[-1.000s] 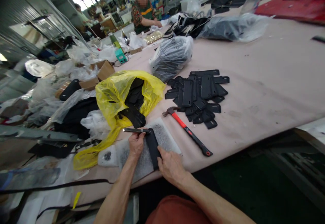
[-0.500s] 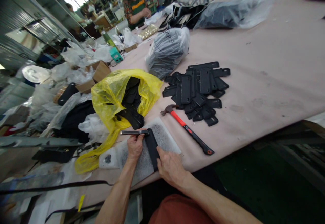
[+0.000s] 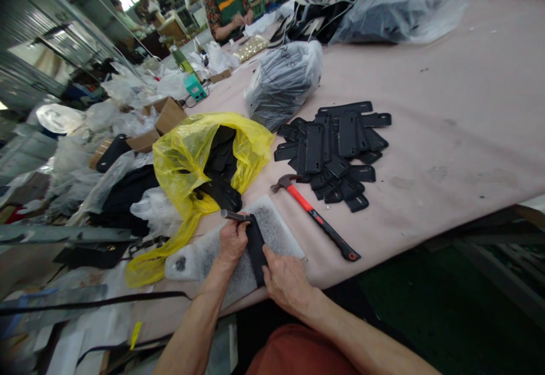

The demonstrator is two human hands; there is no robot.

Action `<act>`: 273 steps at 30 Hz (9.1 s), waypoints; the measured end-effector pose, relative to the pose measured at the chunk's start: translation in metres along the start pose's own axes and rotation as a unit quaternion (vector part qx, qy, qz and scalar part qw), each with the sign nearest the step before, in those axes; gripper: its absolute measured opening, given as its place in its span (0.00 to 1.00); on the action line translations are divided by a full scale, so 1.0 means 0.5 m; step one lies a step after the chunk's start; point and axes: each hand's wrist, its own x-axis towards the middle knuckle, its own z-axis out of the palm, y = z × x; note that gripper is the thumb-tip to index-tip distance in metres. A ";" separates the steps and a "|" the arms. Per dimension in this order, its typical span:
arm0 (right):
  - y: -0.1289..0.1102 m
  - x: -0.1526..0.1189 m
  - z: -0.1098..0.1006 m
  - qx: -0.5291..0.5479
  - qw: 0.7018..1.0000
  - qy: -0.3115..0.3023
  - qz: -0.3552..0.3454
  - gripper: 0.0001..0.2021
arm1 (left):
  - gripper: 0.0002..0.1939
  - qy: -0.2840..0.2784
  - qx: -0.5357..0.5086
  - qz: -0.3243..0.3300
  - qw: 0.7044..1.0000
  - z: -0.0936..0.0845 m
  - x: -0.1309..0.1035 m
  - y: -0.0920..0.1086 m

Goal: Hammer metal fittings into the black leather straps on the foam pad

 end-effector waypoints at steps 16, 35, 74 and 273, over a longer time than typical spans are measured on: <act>0.190 0.050 -0.169 -0.135 0.975 0.137 0.108 0.07 | 0.07 0.007 0.016 0.029 0.999 0.012 -0.001 -0.004; -0.081 -0.037 -0.388 0.004 0.905 0.400 -0.143 0.13 | 0.05 0.025 -0.034 0.016 0.999 0.014 -0.007 -0.006; 0.141 0.092 -0.214 -0.119 0.983 0.099 0.101 0.15 | 0.06 0.022 -0.058 -0.008 0.998 0.006 -0.004 -0.002; -0.067 -0.050 -0.375 -0.236 0.937 0.193 -0.171 0.14 | 0.08 0.025 -0.049 -0.012 0.998 0.002 -0.072 0.025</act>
